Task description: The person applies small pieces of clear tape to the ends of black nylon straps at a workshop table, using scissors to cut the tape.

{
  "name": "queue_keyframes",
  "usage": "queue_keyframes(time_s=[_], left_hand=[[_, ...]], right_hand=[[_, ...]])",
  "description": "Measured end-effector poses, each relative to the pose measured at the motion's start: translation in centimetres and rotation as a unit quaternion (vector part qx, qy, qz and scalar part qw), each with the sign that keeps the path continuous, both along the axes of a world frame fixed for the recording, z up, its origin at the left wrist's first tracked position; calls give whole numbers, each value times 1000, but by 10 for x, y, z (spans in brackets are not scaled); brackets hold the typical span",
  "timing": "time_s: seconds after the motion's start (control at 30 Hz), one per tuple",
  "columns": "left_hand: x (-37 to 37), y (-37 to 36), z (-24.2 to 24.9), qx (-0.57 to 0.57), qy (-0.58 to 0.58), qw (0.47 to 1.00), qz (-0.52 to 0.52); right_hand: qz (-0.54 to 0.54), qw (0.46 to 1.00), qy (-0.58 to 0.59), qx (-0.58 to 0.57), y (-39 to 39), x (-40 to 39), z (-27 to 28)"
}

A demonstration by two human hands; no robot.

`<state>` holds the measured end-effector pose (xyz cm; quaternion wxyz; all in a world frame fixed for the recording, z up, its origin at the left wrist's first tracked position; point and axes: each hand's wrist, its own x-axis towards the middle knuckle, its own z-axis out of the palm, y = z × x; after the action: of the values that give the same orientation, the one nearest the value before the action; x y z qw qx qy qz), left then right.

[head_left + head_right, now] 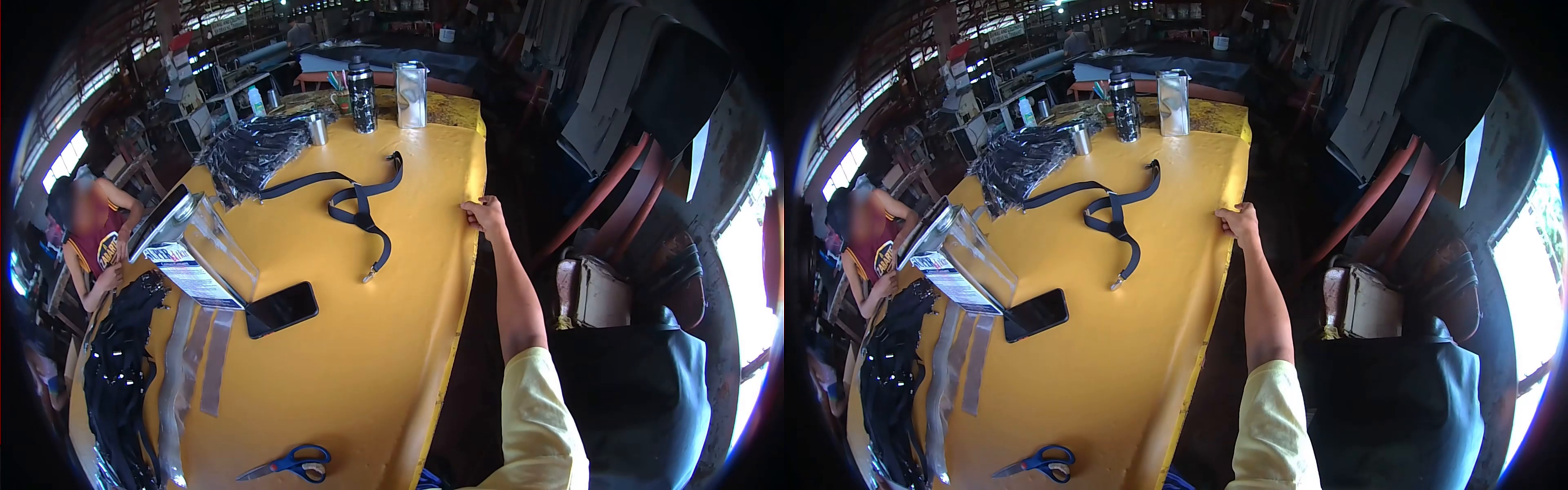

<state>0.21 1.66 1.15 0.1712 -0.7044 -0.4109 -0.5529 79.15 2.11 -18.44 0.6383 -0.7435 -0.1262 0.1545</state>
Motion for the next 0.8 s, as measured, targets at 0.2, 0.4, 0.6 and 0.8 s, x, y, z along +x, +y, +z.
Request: queue_keyframes(time_s=[0.2, 0.4, 0.6, 0.8], left_hand=[[4, -7, 2, -18, -3, 999, 46], [-9, -9, -2, -18, -32, 998, 51], [-20, -13, 11, 4, -51, 998, -26], [-104, 15, -30, -5, -100, 995, 24]], right_hand=[[22, 998, 56, 14, -6, 4, -9], [-93, 995, 28, 38, 5, 0, -46], [-143, 961, 114, 206, -13, -8, -51], [-261, 947, -51, 181, -14, -29, -9]])
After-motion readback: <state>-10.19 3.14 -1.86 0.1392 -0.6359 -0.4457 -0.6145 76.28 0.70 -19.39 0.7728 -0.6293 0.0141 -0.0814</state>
